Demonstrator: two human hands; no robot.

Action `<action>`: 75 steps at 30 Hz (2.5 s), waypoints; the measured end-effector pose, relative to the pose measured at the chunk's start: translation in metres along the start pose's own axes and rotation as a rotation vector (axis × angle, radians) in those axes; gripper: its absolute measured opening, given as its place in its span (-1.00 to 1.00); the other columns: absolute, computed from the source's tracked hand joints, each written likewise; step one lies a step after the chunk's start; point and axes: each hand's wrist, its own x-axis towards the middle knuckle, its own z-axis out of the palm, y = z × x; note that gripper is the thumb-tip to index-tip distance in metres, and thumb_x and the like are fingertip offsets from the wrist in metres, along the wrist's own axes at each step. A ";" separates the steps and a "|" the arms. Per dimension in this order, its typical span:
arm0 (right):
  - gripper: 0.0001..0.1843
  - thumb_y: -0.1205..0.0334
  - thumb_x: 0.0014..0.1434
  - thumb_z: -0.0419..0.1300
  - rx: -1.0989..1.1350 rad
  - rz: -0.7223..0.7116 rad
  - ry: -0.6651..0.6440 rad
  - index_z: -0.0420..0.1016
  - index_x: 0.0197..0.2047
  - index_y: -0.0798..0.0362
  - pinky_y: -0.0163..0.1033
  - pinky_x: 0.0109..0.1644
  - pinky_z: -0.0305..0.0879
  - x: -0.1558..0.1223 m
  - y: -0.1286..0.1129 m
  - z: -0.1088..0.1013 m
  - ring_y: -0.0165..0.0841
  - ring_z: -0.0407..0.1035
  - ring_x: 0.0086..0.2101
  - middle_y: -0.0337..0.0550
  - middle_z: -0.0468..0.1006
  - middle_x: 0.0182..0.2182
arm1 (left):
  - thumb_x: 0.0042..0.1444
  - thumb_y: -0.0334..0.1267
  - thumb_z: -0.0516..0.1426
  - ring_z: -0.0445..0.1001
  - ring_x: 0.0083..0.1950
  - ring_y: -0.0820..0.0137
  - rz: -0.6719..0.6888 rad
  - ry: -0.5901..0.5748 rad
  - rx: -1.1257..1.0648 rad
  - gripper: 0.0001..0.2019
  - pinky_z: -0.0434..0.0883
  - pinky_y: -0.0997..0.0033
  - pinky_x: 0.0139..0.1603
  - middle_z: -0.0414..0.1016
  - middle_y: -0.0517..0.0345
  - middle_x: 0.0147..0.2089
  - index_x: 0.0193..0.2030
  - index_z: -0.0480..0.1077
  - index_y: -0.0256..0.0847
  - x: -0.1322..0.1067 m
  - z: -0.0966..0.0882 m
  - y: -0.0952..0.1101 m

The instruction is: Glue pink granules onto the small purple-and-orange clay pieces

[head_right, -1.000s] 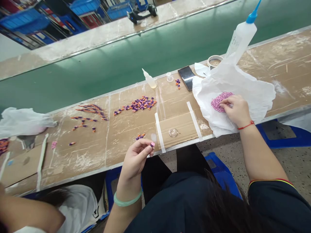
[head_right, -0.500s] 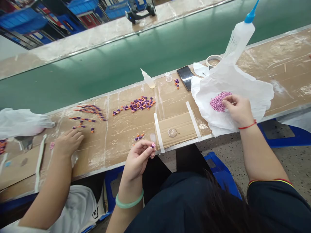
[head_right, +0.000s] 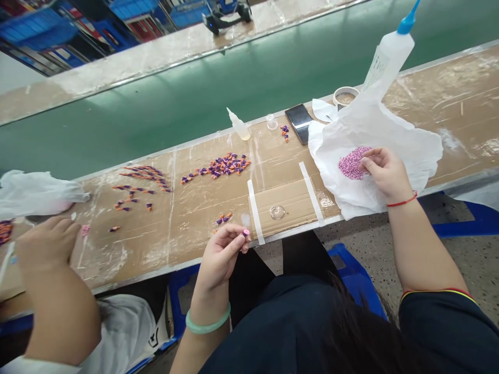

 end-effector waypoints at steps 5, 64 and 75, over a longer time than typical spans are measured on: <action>-0.76 0.30 0.00 0.34 0.154 0.056 -0.054 0.31 -0.35 -0.02 -0.25 -0.27 0.34 0.004 0.004 -0.004 -0.42 0.34 -0.43 -0.28 0.43 -0.50 | 0.00 -0.06 0.39 0.43 -0.45 0.45 0.006 0.002 -0.001 -0.74 0.43 0.46 -0.41 0.54 0.12 -0.43 -0.30 0.56 -0.20 0.000 -0.001 -0.002; -0.88 0.33 0.12 0.16 -0.114 -0.408 -0.718 0.46 -0.44 0.06 -0.36 -0.44 0.27 -0.119 -0.098 0.060 -0.45 0.36 -0.50 -0.24 0.52 -0.53 | 0.00 -0.30 0.22 0.34 -0.48 0.53 0.185 -0.232 0.139 -0.88 0.29 0.53 -0.45 0.44 0.21 -0.52 -0.50 0.43 -0.26 0.022 0.087 0.051; -0.88 0.30 0.11 0.18 -0.106 -0.426 -0.754 0.41 -0.47 0.04 -0.34 -0.45 0.24 -0.122 -0.097 0.068 -0.45 0.33 -0.52 -0.26 0.48 -0.56 | 0.04 -0.28 0.24 0.30 -0.50 0.53 0.177 -0.243 0.212 -0.86 0.25 0.53 -0.49 0.41 0.22 -0.54 -0.48 0.44 -0.26 0.021 0.078 0.052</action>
